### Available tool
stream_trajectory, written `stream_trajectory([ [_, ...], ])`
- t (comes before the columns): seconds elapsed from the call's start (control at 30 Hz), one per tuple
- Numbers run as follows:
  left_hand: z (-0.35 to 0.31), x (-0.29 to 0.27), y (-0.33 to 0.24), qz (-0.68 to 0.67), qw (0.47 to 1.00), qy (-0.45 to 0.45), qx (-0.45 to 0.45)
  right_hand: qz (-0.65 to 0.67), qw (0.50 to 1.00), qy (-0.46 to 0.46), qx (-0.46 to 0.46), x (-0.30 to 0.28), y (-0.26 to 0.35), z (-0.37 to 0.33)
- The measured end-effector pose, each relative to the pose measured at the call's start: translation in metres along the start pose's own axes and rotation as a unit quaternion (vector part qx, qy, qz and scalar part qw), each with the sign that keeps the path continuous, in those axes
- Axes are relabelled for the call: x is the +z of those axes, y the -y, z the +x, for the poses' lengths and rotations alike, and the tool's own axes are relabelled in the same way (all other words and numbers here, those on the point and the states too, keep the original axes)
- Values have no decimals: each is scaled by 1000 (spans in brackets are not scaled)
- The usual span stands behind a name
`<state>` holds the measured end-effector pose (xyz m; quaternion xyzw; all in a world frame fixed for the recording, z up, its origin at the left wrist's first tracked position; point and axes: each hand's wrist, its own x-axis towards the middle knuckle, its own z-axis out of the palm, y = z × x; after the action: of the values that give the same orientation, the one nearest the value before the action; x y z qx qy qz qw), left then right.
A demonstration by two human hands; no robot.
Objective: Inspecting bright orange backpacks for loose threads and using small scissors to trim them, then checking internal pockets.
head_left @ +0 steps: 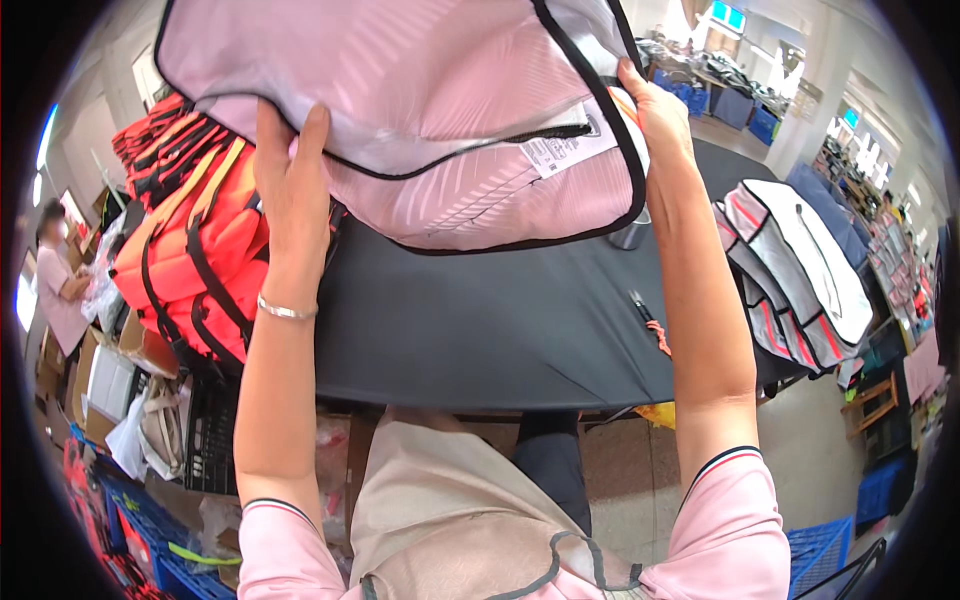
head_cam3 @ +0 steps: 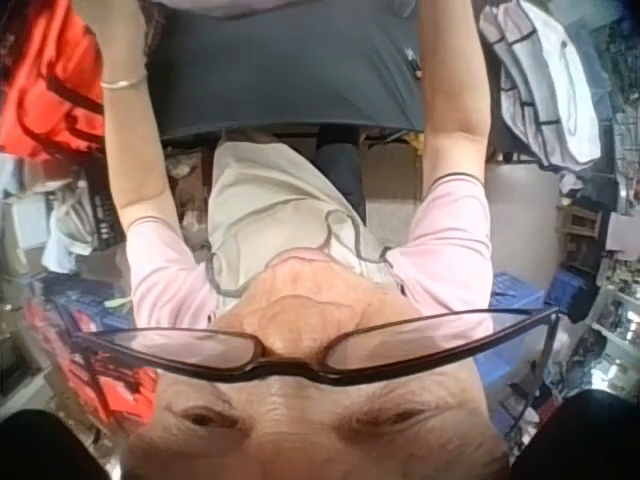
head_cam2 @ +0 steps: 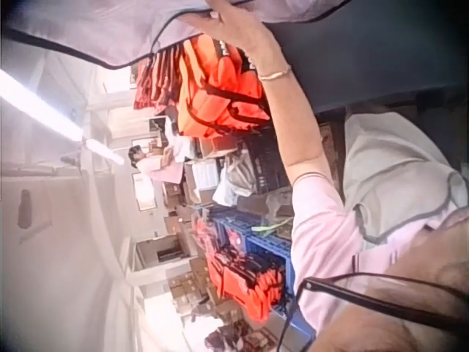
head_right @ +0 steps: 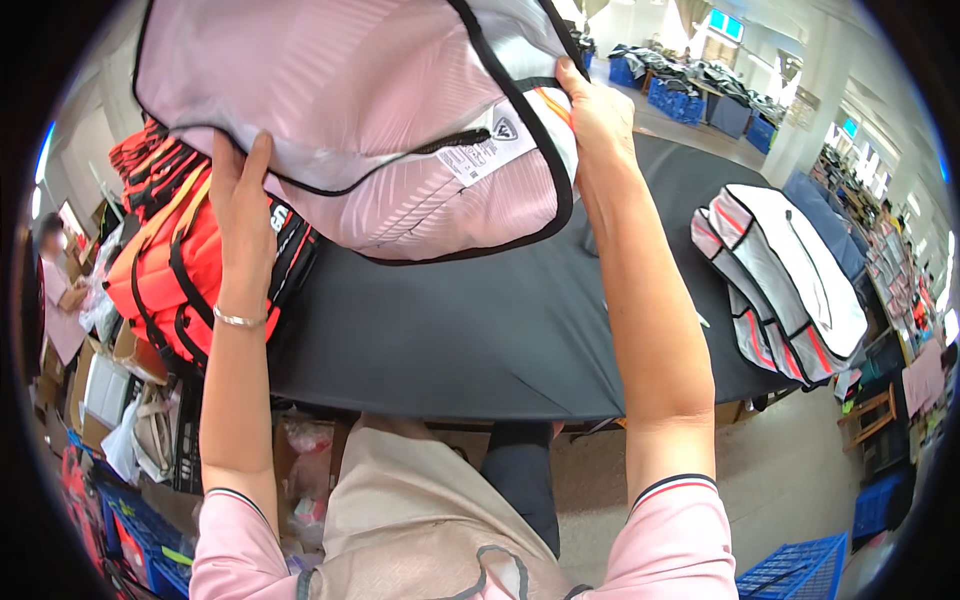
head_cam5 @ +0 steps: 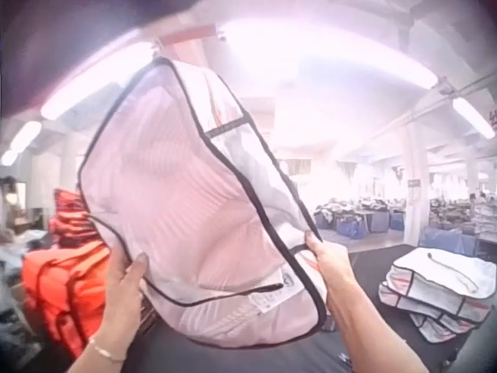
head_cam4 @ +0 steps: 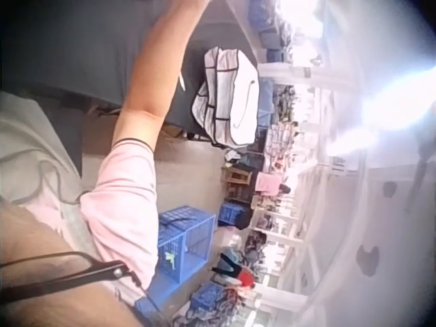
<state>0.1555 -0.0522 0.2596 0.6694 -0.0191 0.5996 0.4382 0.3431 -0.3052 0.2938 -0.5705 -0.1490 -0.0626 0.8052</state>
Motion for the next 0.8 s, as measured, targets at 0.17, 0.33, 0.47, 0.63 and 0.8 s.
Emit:
stream_trajectory([
  [0.17, 26, -2, 62, 97, 990, 81, -64, 164, 953, 91, 238, -8, -132, -5],
  [0.33, -29, -31, 165, 101, 909, 338, -222, -73, 923, 116, 359, -60, -249, -113],
  [0.47, -97, -85, 140, 220, 918, 310, -114, -378, 828, 279, 305, -79, -210, -154],
  [0.63, -203, -132, 88, 108, 961, -77, -243, -351, 917, 191, 6, -42, -146, -160],
  [0.8, -293, -123, 42, 3, 910, -48, -412, -575, 627, 396, -345, 20, -163, -209],
])
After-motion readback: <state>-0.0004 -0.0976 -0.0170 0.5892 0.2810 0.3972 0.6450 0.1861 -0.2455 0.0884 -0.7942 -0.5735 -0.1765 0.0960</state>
